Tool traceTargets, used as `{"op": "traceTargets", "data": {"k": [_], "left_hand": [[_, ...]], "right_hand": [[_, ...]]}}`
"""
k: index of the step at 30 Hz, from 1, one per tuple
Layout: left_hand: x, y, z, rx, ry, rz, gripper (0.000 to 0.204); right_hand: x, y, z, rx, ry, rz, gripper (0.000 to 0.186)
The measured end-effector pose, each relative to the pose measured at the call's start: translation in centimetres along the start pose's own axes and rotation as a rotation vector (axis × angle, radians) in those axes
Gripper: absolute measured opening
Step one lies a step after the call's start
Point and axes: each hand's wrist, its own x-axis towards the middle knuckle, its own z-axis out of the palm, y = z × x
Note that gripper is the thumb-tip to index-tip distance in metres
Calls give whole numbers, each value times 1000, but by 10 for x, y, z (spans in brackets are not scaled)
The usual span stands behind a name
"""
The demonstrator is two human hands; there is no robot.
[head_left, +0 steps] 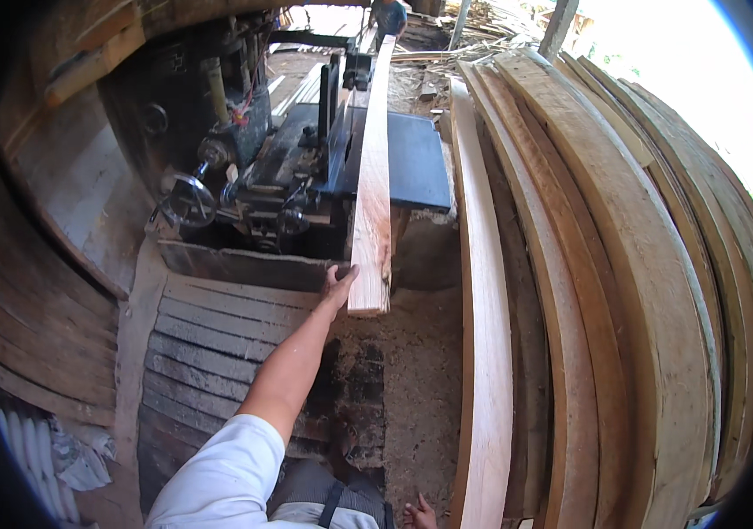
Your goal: The person processes a long wooden plank using a large industrial planer machine by repeatedly feeding the plank through the blades to smooth the surface.
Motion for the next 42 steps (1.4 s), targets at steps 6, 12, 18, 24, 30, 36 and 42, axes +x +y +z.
{"op": "traceTargets", "data": {"k": [6,12,18,24,30,36,42], "left_hand": [[-232,-184,11,155,-34,-19,93],[-529,-259,-31,62,-85,-37,74],[-754,-341,-78,-134,-134,-117,62],[-943,-475,-90,-545,-275,-319,59],[-1153,-544,-91,-661,-389,-586,61],[-1331,-621,-120,-797,-341,-567,60],[-1524,-673,-161,-588,-176,-359,56]], "right_hand": [[-76,-100,27,183,77,-77,65],[-167,-124,112,234,-276,-62,63],[-289,41,89,-191,-95,-428,44],[-408,197,15,-370,-227,-286,72],[-546,320,-68,-356,-232,-266,74],[-704,435,-104,-325,-237,-211,76],[-772,517,-132,-85,-261,-125,69]]}}
